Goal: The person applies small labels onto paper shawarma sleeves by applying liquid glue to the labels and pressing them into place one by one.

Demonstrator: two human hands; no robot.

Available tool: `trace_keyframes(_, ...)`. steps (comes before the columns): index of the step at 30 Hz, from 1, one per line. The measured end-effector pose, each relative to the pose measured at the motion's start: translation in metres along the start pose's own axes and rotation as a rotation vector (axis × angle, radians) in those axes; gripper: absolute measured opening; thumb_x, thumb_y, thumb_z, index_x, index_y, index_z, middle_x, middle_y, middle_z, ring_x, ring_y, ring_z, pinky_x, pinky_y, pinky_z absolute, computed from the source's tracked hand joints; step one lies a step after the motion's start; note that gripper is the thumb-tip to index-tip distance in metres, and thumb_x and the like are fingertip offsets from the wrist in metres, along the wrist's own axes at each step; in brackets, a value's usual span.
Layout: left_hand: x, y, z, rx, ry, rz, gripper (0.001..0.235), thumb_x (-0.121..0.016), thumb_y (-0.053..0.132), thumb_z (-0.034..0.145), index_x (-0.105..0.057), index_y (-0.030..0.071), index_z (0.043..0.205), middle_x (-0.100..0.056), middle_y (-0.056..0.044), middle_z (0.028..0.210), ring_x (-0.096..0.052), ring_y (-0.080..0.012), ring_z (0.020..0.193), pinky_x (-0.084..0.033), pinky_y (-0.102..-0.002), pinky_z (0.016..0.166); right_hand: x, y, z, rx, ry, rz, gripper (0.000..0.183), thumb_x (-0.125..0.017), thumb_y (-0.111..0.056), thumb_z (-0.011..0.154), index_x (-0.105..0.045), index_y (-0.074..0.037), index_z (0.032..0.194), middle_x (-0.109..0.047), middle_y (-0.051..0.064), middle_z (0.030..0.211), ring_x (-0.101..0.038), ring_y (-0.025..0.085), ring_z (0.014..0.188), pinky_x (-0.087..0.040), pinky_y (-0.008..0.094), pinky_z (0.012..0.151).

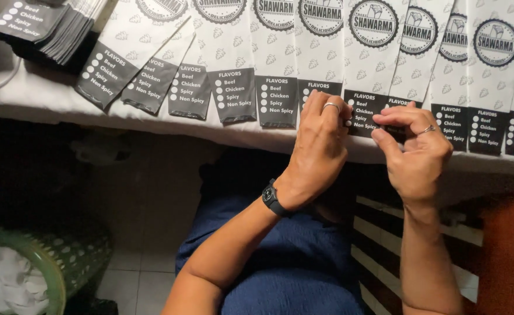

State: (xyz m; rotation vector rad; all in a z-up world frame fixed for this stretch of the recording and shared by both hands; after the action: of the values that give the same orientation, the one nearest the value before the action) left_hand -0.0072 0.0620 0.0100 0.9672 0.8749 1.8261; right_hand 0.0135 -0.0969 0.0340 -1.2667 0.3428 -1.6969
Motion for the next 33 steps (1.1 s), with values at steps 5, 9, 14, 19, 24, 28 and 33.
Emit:
trace_keyframes(5,-0.014,0.001,-0.002,0.000,-0.021,0.245,0.025,-0.057,0.001,0.078,-0.053,0.001,0.102,-0.056,-0.013,0.099,-0.055,-0.0324,0.100,-0.030,-0.052,0.122,-0.002,-0.004,0.002,0.069,0.015,-0.058,0.023,-0.077,0.023,0.092,-0.069,0.008,0.107,-0.067,0.022,0.109,-0.065,0.032,0.109,-0.043,0.047,0.126)
trace_keyframes(9,-0.019,0.005,-0.005,-0.079,-0.034,0.414,0.011,-0.061,0.004,0.096,-0.055,-0.001,0.102,-0.058,-0.015,0.101,-0.058,-0.0302,0.111,-0.032,-0.048,0.118,0.001,-0.006,0.000,0.065,0.003,-0.076,0.020,-0.075,0.019,0.095,-0.068,0.006,0.109,-0.069,0.020,0.111,-0.066,0.031,0.112,-0.044,0.049,0.125)
trace_keyframes(14,-0.009,0.004,-0.008,-0.165,-0.015,0.290,0.016,-0.055,-0.011,0.093,-0.053,-0.002,0.105,-0.056,-0.013,0.103,-0.061,-0.0333,0.107,-0.033,-0.049,0.120,0.002,-0.009,0.002,0.094,0.016,-0.078,0.018,-0.075,0.017,0.095,-0.070,0.008,0.109,-0.070,0.021,0.113,-0.068,0.036,0.113,-0.045,0.048,0.121)
trace_keyframes(19,-0.013,-0.001,-0.021,-0.342,0.080,0.378,0.020,-0.058,-0.016,0.091,-0.056,-0.004,0.108,-0.058,-0.018,0.110,-0.066,-0.0359,0.114,-0.039,-0.052,0.118,0.001,-0.019,-0.001,0.145,0.041,-0.142,0.020,-0.072,0.018,0.092,-0.069,0.007,0.108,-0.070,0.021,0.117,-0.069,0.041,0.114,-0.046,0.052,0.116)
trace_keyframes(24,0.028,0.002,-0.027,-0.463,0.137,0.284,0.010,-0.063,-0.005,0.094,-0.067,-0.004,0.103,-0.066,-0.025,0.128,-0.066,-0.0365,0.124,-0.049,-0.052,0.112,-0.002,-0.017,-0.005,0.242,0.152,-0.247,0.026,-0.066,0.017,0.086,-0.072,0.004,0.107,-0.069,0.020,0.124,-0.070,0.037,0.107,-0.050,0.051,0.113)
trace_keyframes(28,0.057,-0.013,-0.019,-0.550,0.081,0.420,0.011,-0.062,0.000,0.099,-0.065,-0.007,0.107,-0.069,-0.020,0.108,-0.068,-0.0413,0.116,-0.045,-0.061,0.108,-0.023,-0.038,-0.001,0.287,0.063,-0.161,0.020,-0.066,0.012,0.096,-0.072,0.003,0.112,-0.069,0.021,0.127,-0.069,0.041,0.115,-0.051,0.051,0.111)
trace_keyframes(33,0.062,-0.024,-0.017,-0.497,-0.005,0.426,0.019,-0.063,0.003,0.098,-0.064,-0.007,0.114,-0.069,-0.020,0.114,-0.067,-0.0388,0.118,-0.044,-0.057,0.113,-0.049,-0.028,-0.002,0.302,-0.050,-0.105,0.021,-0.075,0.000,0.094,-0.074,0.001,0.115,-0.071,0.017,0.129,-0.068,0.034,0.119,-0.045,0.044,0.116)
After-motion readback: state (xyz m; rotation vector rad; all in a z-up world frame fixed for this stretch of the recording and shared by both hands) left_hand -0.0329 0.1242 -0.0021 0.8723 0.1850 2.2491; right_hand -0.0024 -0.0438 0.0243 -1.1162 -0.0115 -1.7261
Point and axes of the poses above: each hand's wrist, its own z-axis towards the middle knuckle, its own x-axis out of the back of the hand, y = z × x, the point moved 2 cm from there along z, towards the middle knuckle
